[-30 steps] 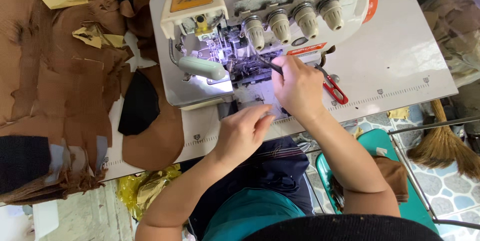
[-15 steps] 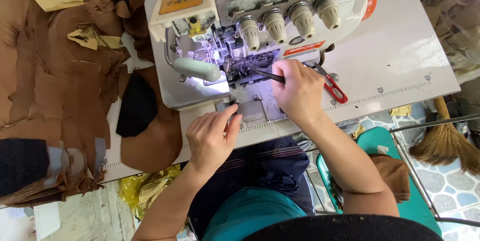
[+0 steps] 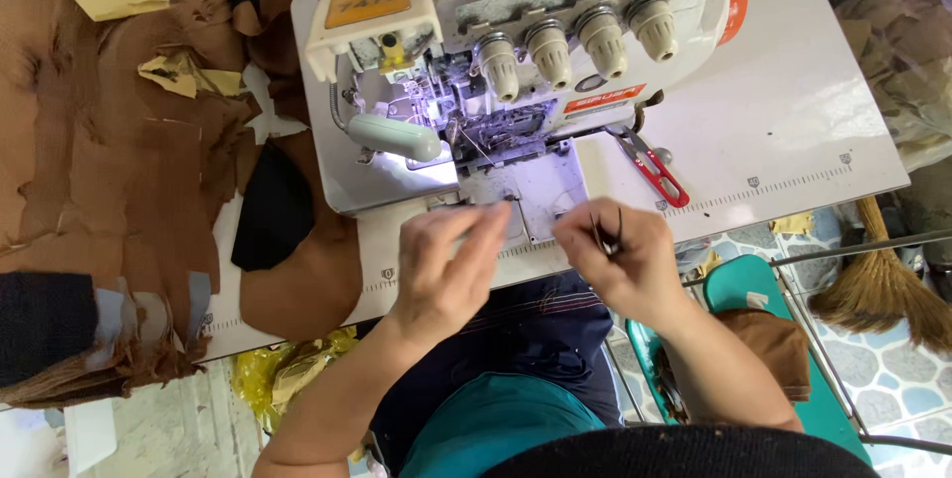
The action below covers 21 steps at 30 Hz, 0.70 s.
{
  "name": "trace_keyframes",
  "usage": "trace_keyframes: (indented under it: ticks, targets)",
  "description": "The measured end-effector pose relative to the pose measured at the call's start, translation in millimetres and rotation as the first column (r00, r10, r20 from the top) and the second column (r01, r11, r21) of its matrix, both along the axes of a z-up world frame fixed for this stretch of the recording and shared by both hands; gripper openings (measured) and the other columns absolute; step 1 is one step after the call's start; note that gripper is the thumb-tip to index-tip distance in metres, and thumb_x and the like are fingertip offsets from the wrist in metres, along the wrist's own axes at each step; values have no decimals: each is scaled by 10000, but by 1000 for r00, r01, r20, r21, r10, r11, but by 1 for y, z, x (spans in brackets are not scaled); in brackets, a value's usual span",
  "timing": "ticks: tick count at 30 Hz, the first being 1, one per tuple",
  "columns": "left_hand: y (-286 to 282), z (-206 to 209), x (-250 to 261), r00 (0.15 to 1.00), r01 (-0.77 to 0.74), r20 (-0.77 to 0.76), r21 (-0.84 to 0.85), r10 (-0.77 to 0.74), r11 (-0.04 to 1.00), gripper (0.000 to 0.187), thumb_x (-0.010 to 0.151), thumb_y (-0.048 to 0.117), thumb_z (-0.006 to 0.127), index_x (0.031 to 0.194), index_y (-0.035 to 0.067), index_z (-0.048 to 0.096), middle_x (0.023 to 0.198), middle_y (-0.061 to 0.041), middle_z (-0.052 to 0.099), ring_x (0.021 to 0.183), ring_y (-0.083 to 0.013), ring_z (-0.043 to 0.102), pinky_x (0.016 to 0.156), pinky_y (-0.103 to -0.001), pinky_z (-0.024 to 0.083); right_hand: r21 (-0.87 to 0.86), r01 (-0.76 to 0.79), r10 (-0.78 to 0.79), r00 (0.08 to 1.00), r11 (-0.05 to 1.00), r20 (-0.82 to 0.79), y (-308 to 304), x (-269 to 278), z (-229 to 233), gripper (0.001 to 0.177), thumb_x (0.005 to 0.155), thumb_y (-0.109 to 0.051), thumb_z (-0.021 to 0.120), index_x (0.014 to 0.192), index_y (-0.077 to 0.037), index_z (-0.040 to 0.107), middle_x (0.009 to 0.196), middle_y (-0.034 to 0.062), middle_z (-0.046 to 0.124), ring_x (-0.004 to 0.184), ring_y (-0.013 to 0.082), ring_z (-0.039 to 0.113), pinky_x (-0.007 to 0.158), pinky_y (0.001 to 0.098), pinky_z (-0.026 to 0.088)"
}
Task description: The person uses a pair of scissors to trim threads and clean the needle area of a serger sewing machine. They then thread the machine and sew a piece of brown fabric, guiding it through the machine.
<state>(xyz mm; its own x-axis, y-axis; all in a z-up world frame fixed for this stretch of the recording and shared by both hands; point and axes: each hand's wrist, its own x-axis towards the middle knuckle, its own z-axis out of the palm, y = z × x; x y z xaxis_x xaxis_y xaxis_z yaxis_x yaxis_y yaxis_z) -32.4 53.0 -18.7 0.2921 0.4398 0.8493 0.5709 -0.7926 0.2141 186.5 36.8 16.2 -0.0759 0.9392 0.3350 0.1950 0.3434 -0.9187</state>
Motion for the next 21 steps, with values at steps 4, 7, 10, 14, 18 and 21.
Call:
trace_keyframes:
  ticks: [4,7,10,14,18,21]
  targets:
    - [2,13,27,984,172,-24,-79,-174,982,708,840,-75,747,1472,192,573,1570,-92,464,1452,-266,419,1231,-447,132,3,-22,22,1000,1000,9,-20,9,-15,107,828,0,700,851,-85,760,574,5,579,529,54,465,440,224,389]
    - [11,18,36,944,307,-72,-155,-321,939,715,930,-49,717,1549,200,460,1205,-92,719,1372,-295,570,1225,-508,224,-79,-7,3,999,997,-51,-24,11,-6,110,842,9,695,778,-65,745,510,7,583,510,38,473,458,196,413]
    - [23,26,35,891,443,-52,-121,-452,888,530,934,-27,726,1425,110,581,934,-87,715,1114,-320,688,1102,-501,481,-72,-22,18,998,997,-59,-22,9,7,100,864,-3,710,784,-52,744,502,7,581,532,17,478,467,176,405]
    - [38,61,16,779,620,114,-290,-617,729,201,932,49,744,1119,110,702,849,-32,663,803,-228,679,822,-408,590,-71,-86,81,993,994,-82,-14,7,22,38,849,-24,734,815,-38,744,529,15,601,518,58,529,490,202,432]
    - [41,101,7,804,587,133,-333,-580,738,24,936,102,738,933,101,762,803,-41,641,667,-231,616,660,-372,569,0,-141,140,981,990,-138,-5,-5,56,70,855,-40,726,785,-42,735,524,12,580,496,76,524,478,191,438]
    - [35,123,9,814,579,212,-370,-540,727,26,897,99,775,900,108,799,770,-28,665,640,-172,601,625,-309,568,28,-148,150,981,989,-122,-1,-3,78,70,862,-69,746,800,-38,749,534,22,590,500,71,538,477,189,440]
